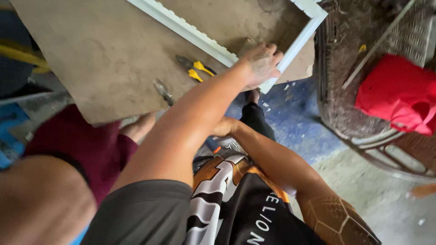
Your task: The person assembles a white metal frame by hand and with tools, fitting pieces together and cutting parts with pliers.
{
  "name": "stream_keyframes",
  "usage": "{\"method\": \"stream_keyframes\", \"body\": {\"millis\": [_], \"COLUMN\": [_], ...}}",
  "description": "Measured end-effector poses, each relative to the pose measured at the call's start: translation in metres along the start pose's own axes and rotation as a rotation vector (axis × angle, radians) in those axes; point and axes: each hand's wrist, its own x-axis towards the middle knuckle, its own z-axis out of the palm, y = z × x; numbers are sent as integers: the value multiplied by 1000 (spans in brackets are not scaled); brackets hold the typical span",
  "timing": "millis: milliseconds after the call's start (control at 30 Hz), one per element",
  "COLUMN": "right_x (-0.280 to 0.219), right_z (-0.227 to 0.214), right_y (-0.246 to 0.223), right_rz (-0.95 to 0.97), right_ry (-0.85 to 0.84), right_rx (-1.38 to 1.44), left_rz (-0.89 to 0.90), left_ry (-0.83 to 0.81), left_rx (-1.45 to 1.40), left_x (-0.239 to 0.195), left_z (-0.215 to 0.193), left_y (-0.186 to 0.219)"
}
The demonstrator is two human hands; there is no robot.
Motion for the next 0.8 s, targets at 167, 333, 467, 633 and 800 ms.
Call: {"method": "stream_keyframes", "body": {"millis": [167, 333, 467, 633, 800], "right_x": [-82, -178, -249, -284, -283], "right_z": [-2, -37, -62, -80, -94], "right_y": [-52, -94, -90, -65, -42], "right_rz": [167, 474, 576, 484, 479], "right_ry": [18, 86, 187, 418, 427], "right_rx": [-314, -598, -658, -925, -1065], "left_rz": [-25, -90, -152, -231, -313], "left_ry": [-3, -124, -81, -76, -216], "left_rx": [-19, 32, 77, 123, 121], "left_x": [-5, -7, -9, -9, -9], "left_z": [0, -11, -5, -7, -6], "left_y": [6, 17, 23, 43, 51]}}
